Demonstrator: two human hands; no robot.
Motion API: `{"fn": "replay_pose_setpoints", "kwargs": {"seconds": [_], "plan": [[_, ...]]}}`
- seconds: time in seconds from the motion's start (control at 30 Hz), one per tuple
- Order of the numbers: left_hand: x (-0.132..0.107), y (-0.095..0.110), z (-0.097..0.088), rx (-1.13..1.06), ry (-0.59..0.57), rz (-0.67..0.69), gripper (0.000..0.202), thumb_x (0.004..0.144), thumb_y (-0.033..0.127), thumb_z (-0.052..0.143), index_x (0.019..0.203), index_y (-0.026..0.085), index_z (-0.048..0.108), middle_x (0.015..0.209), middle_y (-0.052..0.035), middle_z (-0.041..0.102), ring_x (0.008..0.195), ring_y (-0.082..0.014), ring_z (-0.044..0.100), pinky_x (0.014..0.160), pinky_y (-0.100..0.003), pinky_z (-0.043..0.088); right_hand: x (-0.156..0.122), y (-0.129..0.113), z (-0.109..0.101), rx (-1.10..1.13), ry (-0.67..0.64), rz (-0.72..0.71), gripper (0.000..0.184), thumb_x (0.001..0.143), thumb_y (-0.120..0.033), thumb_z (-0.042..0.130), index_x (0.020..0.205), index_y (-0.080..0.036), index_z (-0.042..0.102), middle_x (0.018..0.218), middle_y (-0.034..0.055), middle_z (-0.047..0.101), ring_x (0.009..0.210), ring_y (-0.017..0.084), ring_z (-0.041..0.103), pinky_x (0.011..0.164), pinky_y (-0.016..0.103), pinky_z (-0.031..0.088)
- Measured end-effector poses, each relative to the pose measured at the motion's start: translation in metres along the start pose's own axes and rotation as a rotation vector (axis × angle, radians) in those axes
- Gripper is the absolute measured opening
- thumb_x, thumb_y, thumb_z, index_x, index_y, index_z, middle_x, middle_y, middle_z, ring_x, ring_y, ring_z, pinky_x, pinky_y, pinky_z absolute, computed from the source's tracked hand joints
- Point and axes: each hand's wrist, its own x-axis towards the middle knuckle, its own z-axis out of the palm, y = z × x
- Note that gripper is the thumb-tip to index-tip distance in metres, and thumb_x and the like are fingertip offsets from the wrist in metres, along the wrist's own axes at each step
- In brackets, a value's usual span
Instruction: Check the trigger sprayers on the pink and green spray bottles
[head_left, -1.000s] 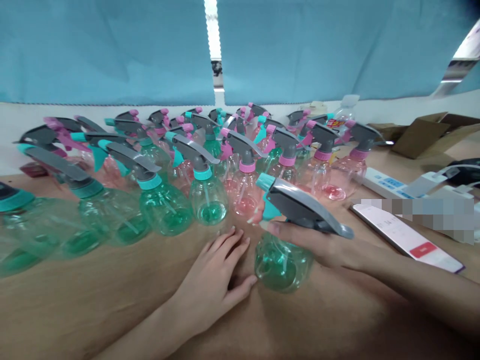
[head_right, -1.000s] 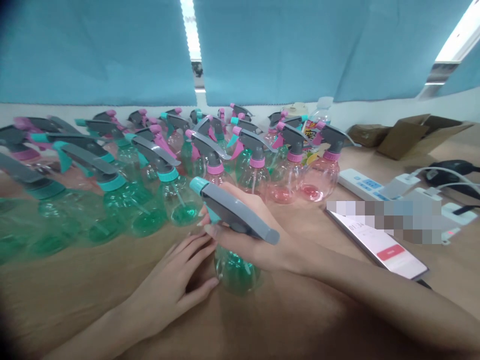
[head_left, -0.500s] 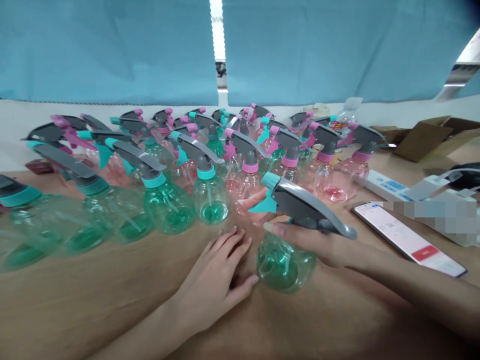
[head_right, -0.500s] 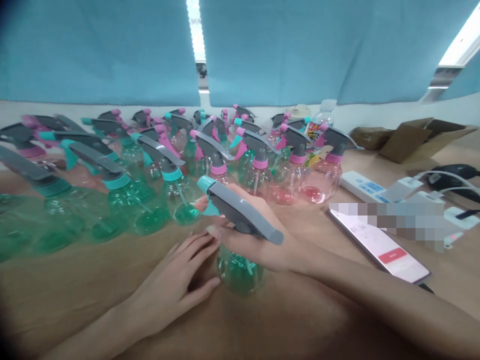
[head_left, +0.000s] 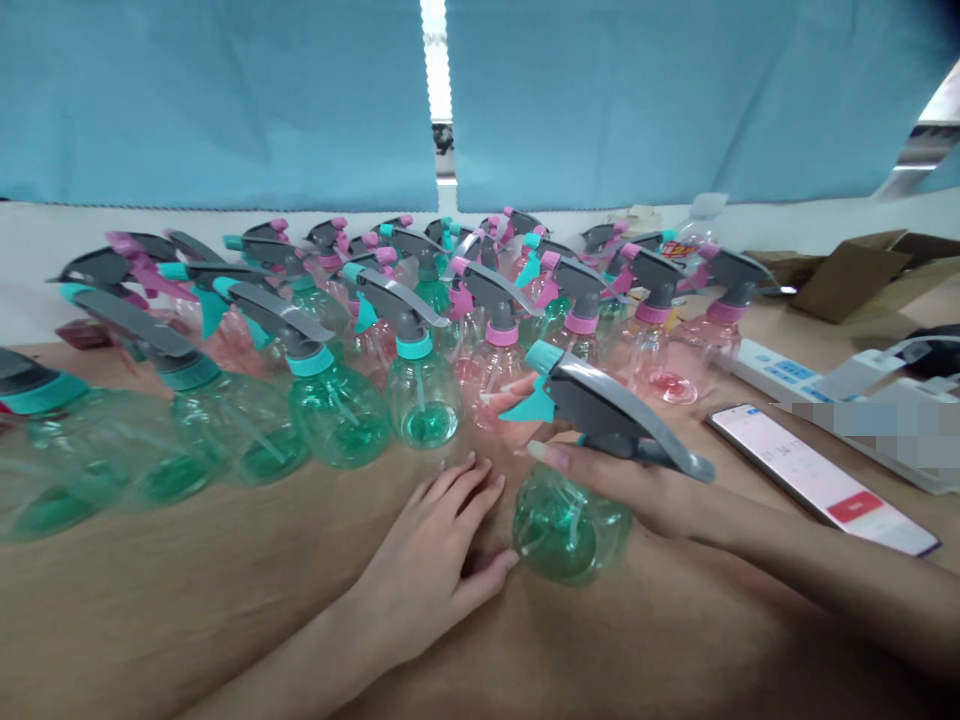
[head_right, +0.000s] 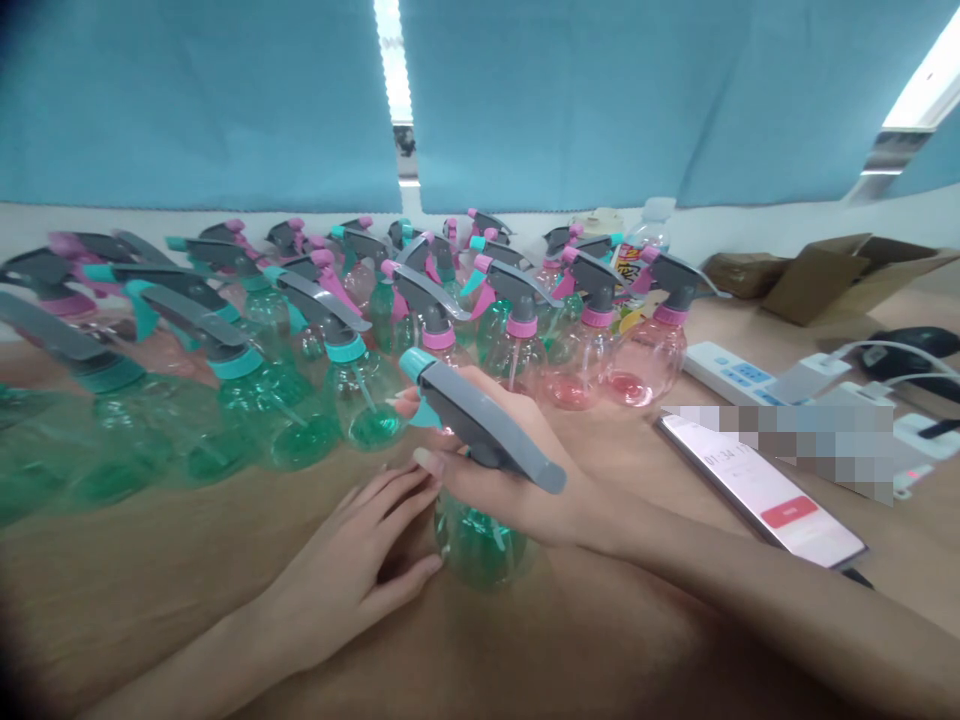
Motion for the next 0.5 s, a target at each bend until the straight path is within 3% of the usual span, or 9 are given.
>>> {"fn": "replay_pose_setpoints", "kwargs": {"seconds": [0.2,0.5], "plan": [[-0.0008,0.0007,-0.0001,0.006,-0.004,0.001,0.054,0.091,0.041,0.057,0.137,0.014,0.046,0.142,-0.0146,0.048,0.133,-0.0318,0.038,0.104,-0.05,0.037,-0.0027,0.0034,-0.0006,0.122,-0.037,0.044,0.003,0.081,-0.02,0.06,0.08,-0.023,0.061,0.063,-0.0039,0.057,0.065,0.013,0.056,0.064,0.026,0.049],[-0.0015,0.0008,-0.0006,-0.012,0.018,0.004,0.054,0.09,0.041,0.058,0.136,0.015,0.047,0.141,-0.0148,0.048,0.132,-0.0326,0.04,0.103,-0.05,0.038,-0.002,-0.0008,-0.0015,0.048,-0.027,0.048,0.006,0.08,-0.023,0.058,0.075,-0.024,0.06,0.061,-0.0046,0.057,0.062,0.013,0.057,0.065,0.028,0.05]]}}
